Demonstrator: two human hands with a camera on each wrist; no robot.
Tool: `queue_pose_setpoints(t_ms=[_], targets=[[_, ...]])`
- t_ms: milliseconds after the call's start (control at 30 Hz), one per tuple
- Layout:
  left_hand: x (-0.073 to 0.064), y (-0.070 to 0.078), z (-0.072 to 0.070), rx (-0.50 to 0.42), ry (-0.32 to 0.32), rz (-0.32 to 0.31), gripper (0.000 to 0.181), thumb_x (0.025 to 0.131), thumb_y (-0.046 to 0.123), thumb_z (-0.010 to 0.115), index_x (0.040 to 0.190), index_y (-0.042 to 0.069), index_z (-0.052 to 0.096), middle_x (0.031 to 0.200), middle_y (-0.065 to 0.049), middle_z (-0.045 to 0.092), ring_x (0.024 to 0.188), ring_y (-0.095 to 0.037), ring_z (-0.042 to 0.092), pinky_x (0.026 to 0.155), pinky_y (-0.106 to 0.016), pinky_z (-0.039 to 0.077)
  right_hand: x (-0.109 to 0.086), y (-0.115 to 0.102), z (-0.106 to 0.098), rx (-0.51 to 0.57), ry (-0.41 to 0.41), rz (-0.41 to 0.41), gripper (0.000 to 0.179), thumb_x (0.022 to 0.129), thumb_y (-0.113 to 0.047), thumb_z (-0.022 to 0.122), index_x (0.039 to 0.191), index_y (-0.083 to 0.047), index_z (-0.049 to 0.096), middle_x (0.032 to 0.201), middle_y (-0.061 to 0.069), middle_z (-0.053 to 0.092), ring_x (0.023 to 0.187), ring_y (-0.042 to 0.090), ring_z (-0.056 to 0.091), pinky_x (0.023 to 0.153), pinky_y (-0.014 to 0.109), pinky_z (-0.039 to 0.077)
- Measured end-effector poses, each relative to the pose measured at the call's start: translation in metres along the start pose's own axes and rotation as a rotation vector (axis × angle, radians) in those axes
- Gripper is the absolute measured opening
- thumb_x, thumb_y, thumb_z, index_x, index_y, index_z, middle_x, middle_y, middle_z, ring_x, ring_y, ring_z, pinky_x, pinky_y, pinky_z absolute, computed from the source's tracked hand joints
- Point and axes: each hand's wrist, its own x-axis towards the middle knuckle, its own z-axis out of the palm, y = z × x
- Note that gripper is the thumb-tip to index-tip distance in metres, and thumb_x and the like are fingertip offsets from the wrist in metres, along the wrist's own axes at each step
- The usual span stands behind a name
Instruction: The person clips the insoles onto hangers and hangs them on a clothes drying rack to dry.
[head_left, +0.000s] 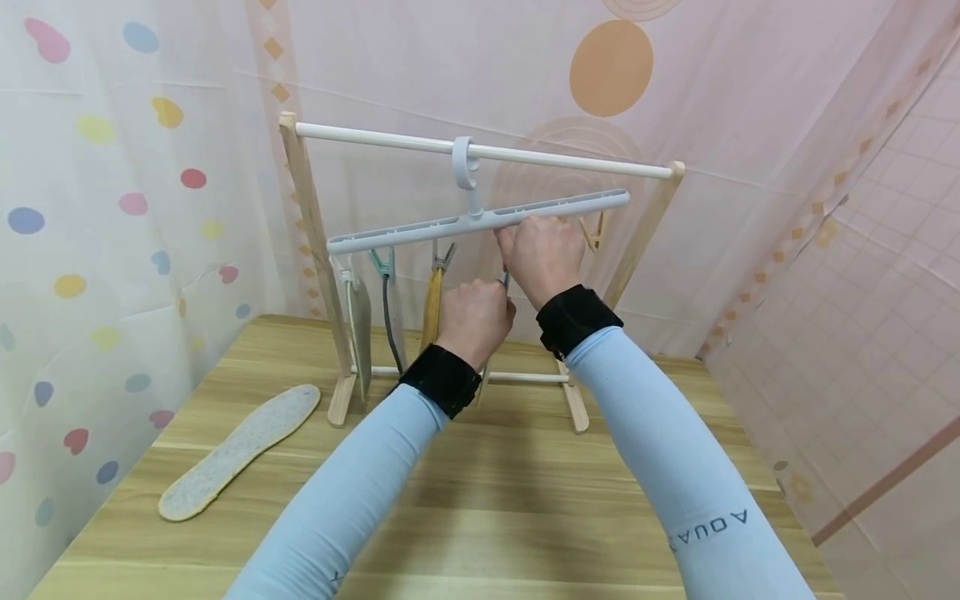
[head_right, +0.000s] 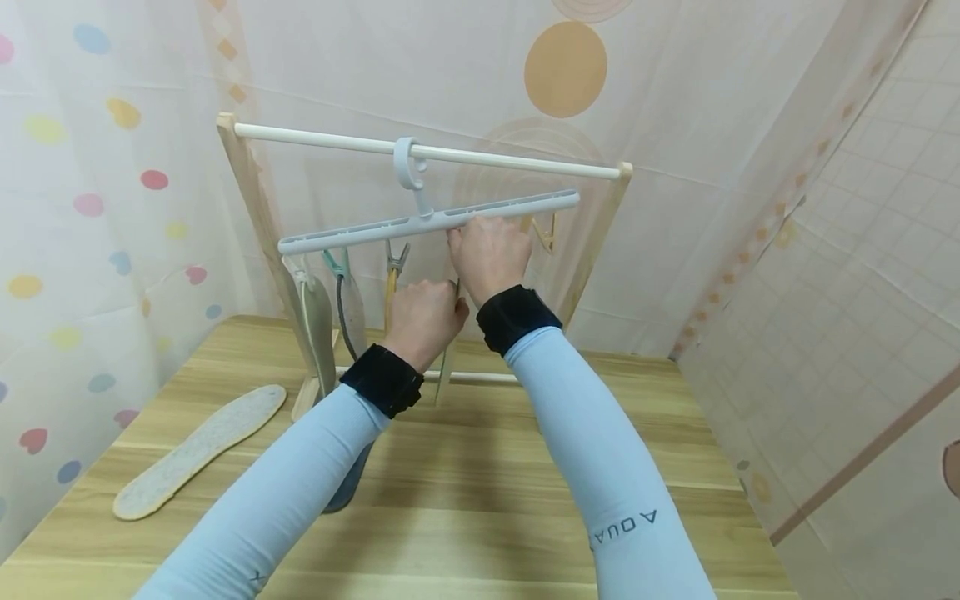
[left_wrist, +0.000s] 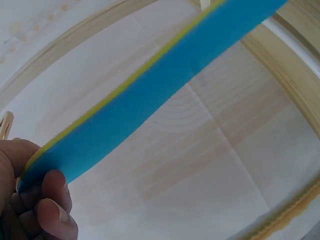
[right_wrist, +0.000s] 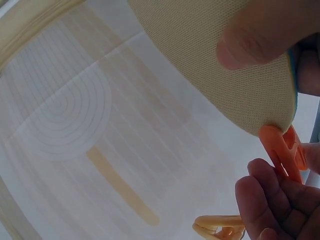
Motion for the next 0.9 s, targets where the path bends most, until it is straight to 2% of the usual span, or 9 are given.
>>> queue_pose_setpoints(t_ms=[167,433,533,633,700,767,900], targets=[[0.0017,0.0021,-0.0021,-0.023,0.017,-0.002,0.038,0.095,0.021,0.065,0.06,0.012,0.052,0.049,0.003,0.033,0.04,-0.013,0.035,0.038,-0.026,0.026,-0.0027,-0.0003,-0.0002,0.006,-0.015,0.012,0.063,0.101,-0.053,0.048,0.054,-0.012,0.047,0.049,0.0,0.032,0.042,0.018,0.035,0.042,0.028,0.022],[0.0038,0.0013,-0.0024,-0.002,0.009,-0.005,0.022,0.095,0.024,0.066,0.079,0.009,0.068,0.048,0.003,0.035,0.039,-0.012,0.035,0.038,-0.026,0.028,-0.0044,-0.0011,0.0019,0.038,-0.046,0.052,0.067,0.098,-0.062,0.046,0.054,-0.012,0.049,0.049,0.0,0.033,0.041,0.017,0.035,0.041,0.028,0.021],[0.0038,0.0016,-0.0024,0.0,0.006,-0.005,0.026,0.095,0.026,0.066,0.074,0.01,0.066,0.048,0.003,0.035,0.04,-0.012,0.036,0.039,-0.026,0.028,-0.0053,-0.0009,0.0033,0.063,-0.044,0.054,0.063,0.097,-0.061,0.049,0.061,-0.01,0.055,0.05,0.0,0.033,0.042,0.017,0.035,0.041,0.029,0.021],[0.0034,0.0016,-0.0013,0.0,0.004,-0.009,0.033,0.095,0.028,0.066,0.067,0.012,0.061,0.047,0.003,0.034,0.039,-0.013,0.037,0.039,-0.026,0.027,-0.0069,-0.0005,0.0046,0.1,-0.043,0.049,0.054,0.096,-0.06,0.051,0.082,-0.01,0.065,0.051,0.001,0.035,0.043,0.018,0.037,0.042,0.029,0.023],[0.0032,0.0014,-0.0005,0.0,0.002,-0.013,0.037,0.095,0.03,0.066,0.064,0.012,0.058,0.047,0.003,0.034,0.039,-0.013,0.038,0.039,-0.026,0.028,-0.0079,-0.0001,0.0052,0.123,-0.049,0.047,0.05,0.096,-0.059,0.052,0.09,-0.011,0.065,0.052,0.001,0.037,0.044,0.019,0.039,0.042,0.03,0.023],[0.0034,0.0008,0.0006,0.001,0.001,-0.015,0.038,0.095,0.032,0.066,0.063,0.013,0.056,0.047,0.003,0.034,0.04,-0.014,0.039,0.039,-0.027,0.028,-0.0087,0.0001,0.0054,0.135,-0.054,0.044,0.047,0.097,-0.058,0.052,0.091,-0.012,0.062,0.054,0.001,0.039,0.045,0.019,0.041,0.042,0.03,0.024],[0.0039,-0.0008,0.002,0.01,-0.003,-0.013,0.04,0.096,0.033,0.065,0.063,0.012,0.056,0.047,0.003,0.034,0.04,-0.014,0.04,0.039,-0.027,0.029,-0.0098,0.0,0.0056,0.117,-0.057,0.035,0.047,0.097,-0.057,0.053,0.077,-0.014,0.054,0.055,0.001,0.039,0.045,0.019,0.039,0.041,0.03,0.025]])
